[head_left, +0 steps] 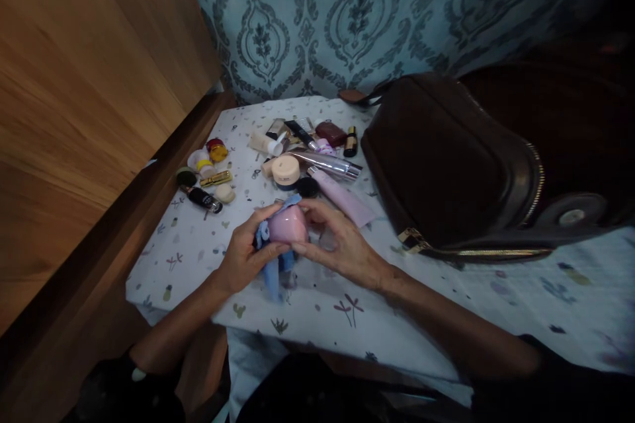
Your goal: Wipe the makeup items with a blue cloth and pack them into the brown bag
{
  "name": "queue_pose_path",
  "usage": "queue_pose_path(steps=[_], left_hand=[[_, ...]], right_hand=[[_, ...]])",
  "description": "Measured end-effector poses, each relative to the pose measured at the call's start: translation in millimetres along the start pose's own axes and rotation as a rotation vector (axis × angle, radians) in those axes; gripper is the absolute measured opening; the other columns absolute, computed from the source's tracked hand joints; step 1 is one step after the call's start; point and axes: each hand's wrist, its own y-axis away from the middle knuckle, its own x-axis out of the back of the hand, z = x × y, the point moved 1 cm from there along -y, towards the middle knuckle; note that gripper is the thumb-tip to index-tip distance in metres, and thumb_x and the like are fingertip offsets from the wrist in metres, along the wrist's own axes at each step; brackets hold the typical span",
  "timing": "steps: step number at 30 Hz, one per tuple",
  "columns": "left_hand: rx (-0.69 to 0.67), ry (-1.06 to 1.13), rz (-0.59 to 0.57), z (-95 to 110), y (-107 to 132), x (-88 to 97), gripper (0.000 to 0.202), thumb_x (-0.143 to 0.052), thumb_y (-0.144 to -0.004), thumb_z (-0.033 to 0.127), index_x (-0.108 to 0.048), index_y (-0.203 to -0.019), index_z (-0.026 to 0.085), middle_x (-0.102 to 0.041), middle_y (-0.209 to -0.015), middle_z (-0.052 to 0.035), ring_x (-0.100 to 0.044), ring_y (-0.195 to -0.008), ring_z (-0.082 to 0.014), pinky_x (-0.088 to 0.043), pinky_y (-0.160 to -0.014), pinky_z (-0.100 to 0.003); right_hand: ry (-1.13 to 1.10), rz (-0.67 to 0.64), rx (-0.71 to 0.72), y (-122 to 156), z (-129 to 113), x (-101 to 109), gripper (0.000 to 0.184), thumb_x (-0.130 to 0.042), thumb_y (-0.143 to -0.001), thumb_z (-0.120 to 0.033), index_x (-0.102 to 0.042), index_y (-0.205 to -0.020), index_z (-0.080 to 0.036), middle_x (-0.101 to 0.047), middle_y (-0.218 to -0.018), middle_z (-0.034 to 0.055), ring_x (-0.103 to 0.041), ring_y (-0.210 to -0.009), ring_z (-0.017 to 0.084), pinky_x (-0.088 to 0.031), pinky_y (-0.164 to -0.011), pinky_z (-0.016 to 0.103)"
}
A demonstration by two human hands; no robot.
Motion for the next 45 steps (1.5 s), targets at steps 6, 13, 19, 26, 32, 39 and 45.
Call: queue_pose_path(steps=[6,13,19,26,32,39,45], left_hand=[[-0.019,-0.064,0.109,1.8,2.1,-2.8,0.038,-0.068,-0.090,0.044,-0.064,-0.121,0.022,-0.073,-0.116,-0.0071,-0.070,-0.105,-0.0215,-0.056,-0.090,-0.034],[-0.229,-0.220,0.149,7.8,1.0,-7.3,0.041,-0.070,-0.089,0.033,-0.057,-0.127,0.023,-0.067,-0.117,-0.0097,-0.066,-0.108,-0.0220,-0.056,-0.090,-0.036],[-0.118,-0.187,0.090,5.2,1.6,-8.5,0.057,-0.066,-0.092,0.034,-0.044,-0.144,0.025,-0.063,-0.133,-0.0107,-0.062,-0.122,-0.0247,-0.051,-0.102,-0.038],[0.207,0.142,0.023,3.9,-1.7,-1.6,0.062,-0.069,-0.085,0.054,-0.058,-0.135,0.019,-0.066,-0.133,-0.0113,-0.062,-0.124,-0.0287,-0.048,-0.108,-0.043],[0.349,0.280,-0.035,9.6,-2.7,-8.3,0.041,-0.068,-0.087,0.047,-0.068,-0.118,0.020,-0.074,-0.115,-0.0065,-0.066,-0.113,-0.0263,-0.051,-0.103,-0.042],[0.542,0.382,0.106,8.4,-5.1,-6.9,0.030,-0.074,-0.081,0.044,-0.065,-0.089,0.016,-0.068,-0.079,0.0001,-0.064,-0.073,-0.0151,-0.055,-0.073,-0.028],[0.350,0.226,0.130,9.5,-2.1,-6.2,0.033,-0.070,-0.086,0.044,-0.064,-0.108,0.020,-0.067,-0.094,-0.0011,-0.063,-0.081,-0.0155,-0.053,-0.075,-0.028]], right_hand=[[-0.042,0.023,-0.076,1.2,-0.5,-2.0,0.044,-0.072,-0.083,-0.044,-0.051,-0.114,-0.022,-0.070,-0.101,0.0050,-0.069,-0.091,0.021,-0.057,-0.080,0.038],[-0.112,0.078,-0.225,2.0,-7.2,-0.3,0.042,-0.070,-0.082,-0.053,-0.050,-0.102,-0.022,-0.072,-0.094,0.0052,-0.071,-0.087,0.023,-0.055,-0.074,0.036],[-0.255,0.024,-0.230,0.7,-9.1,1.2,0.050,-0.076,-0.078,-0.052,-0.054,-0.109,-0.021,-0.072,-0.102,0.0060,-0.071,-0.097,0.023,-0.057,-0.082,0.037],[-0.254,0.017,-0.148,-2.9,-4.1,1.0,0.061,-0.084,-0.072,-0.048,-0.061,-0.122,-0.022,-0.071,-0.110,0.0060,-0.069,-0.100,0.024,-0.059,-0.088,0.041],[-0.146,0.127,-0.057,-1.9,-2.8,0.1,0.057,-0.084,-0.072,-0.047,-0.060,-0.119,-0.024,-0.066,-0.122,0.0094,-0.064,-0.113,0.027,-0.052,-0.100,0.048],[-0.029,0.251,-0.067,0.2,12.9,-7.3,0.053,-0.084,-0.069,-0.046,-0.054,-0.104,-0.021,-0.066,-0.100,0.0057,-0.066,-0.092,0.023,-0.056,-0.084,0.040],[0.024,0.223,-0.112,0.3,8.4,-5.1,0.054,-0.080,-0.070,-0.060,-0.057,-0.097,-0.021,-0.064,-0.091,0.0038,-0.062,-0.083,0.022,-0.053,-0.074,0.036]])
